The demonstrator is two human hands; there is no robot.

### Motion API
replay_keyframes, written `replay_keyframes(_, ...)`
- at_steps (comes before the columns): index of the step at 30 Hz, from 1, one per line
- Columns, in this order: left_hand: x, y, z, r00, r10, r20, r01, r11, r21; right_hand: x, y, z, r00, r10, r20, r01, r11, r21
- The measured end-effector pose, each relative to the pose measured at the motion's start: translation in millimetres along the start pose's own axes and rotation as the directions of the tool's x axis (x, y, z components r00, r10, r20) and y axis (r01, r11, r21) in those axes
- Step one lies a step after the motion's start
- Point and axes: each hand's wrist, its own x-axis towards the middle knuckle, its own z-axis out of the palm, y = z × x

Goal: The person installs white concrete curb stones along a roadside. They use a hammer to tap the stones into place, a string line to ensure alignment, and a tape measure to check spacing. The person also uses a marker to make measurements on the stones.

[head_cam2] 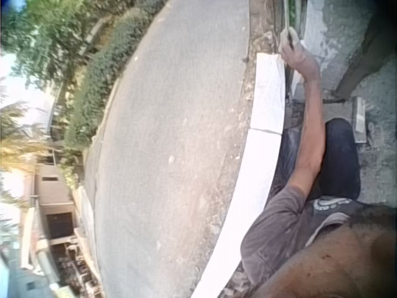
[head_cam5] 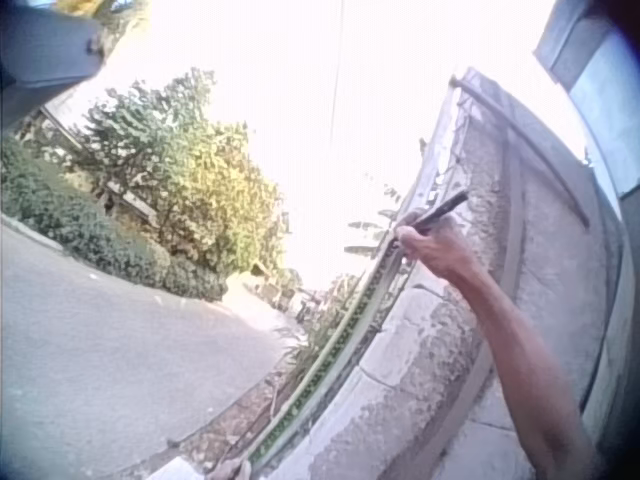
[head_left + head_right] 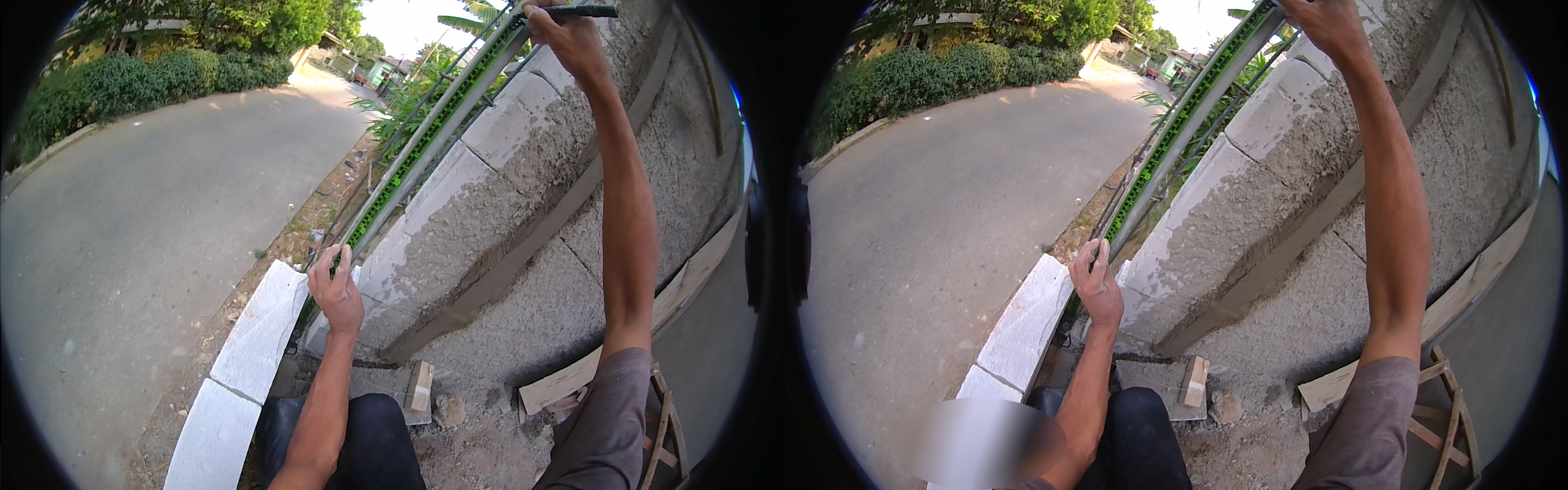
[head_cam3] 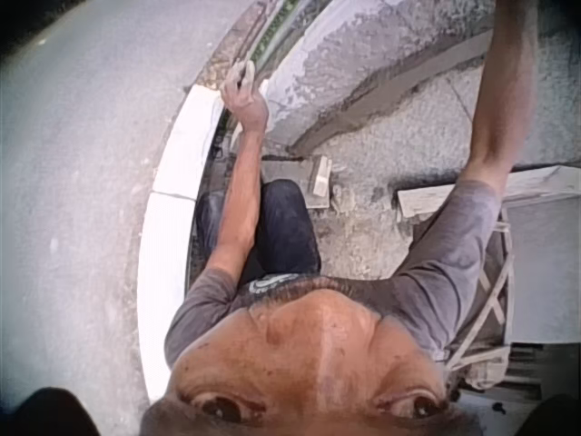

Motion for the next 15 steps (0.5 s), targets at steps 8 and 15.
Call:
replay_keyframes(8,-1,2,-1,1.0,0.016,0.003,-0.016,1.0,0.019,12,26,-11,0.994,-0.021,0.112,0.027,0.998,-0.053)
replay_keyframes(15,-6,-1,2,0.999,0.001,-0.041,-0.001,1.0,0.005,-32,36,-35,0.993,0.105,-0.046,-0.106,0.994,-0.007)
